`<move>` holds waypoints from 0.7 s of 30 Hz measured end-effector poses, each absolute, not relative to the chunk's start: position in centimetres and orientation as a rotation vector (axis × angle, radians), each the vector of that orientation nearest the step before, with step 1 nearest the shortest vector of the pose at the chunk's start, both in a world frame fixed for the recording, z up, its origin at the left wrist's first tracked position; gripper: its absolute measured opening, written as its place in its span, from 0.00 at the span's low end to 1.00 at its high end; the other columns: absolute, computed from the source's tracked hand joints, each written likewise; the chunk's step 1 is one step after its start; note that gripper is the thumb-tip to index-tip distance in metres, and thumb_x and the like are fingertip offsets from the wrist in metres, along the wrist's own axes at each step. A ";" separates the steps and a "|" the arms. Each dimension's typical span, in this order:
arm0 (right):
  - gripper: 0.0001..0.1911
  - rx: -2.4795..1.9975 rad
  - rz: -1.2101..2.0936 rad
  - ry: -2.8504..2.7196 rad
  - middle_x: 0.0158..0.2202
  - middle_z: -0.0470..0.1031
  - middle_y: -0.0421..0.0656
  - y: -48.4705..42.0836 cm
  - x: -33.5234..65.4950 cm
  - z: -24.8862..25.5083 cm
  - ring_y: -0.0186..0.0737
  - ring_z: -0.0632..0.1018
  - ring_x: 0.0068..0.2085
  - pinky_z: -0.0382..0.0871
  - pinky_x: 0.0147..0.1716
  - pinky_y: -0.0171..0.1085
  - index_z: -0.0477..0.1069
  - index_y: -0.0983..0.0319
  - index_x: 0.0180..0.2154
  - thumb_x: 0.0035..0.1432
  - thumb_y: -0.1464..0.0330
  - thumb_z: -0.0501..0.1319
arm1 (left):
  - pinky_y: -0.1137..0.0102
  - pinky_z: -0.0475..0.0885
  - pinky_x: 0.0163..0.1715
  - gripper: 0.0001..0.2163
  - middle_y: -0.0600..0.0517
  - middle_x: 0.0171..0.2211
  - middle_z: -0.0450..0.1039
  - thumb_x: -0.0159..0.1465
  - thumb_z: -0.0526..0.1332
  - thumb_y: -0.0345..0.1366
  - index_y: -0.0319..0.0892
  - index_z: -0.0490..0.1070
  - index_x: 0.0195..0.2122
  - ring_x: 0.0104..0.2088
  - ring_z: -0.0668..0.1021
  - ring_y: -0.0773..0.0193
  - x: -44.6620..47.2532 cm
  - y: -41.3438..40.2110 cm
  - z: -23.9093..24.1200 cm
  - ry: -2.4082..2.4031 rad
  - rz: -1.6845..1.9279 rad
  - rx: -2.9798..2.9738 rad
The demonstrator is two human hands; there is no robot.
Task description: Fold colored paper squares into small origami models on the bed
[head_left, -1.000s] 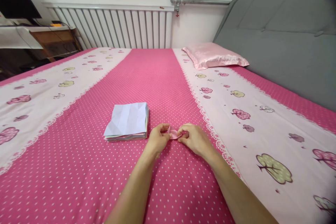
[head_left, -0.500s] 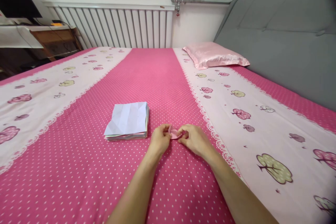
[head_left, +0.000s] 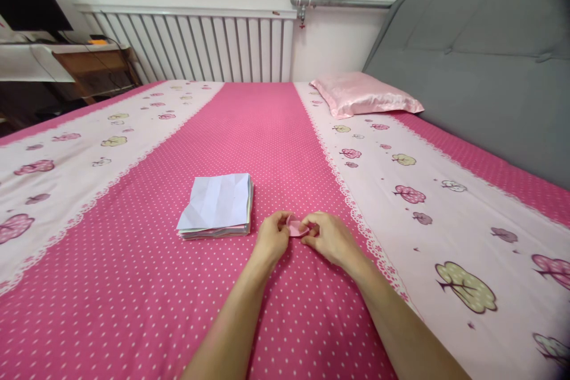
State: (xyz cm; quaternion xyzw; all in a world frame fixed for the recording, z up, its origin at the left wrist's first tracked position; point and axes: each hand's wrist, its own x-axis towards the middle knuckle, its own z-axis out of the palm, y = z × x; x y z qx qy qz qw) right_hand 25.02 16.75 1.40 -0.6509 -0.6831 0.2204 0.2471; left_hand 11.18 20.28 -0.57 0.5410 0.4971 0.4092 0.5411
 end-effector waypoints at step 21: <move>0.04 -1.801 0.322 -1.731 0.35 0.76 0.40 17.0 27.5 3.0 0.37 0.75 0.33 0.67 0.34 0.35 0.74 0.57 0.29 0.50 0.71 0.61 | 0.73 0.68 0.38 0.17 0.46 0.40 0.72 0.51 0.57 0.23 0.37 0.67 0.43 0.37 0.75 0.66 11.3 19.9 1.6 1.244 1.216 1.188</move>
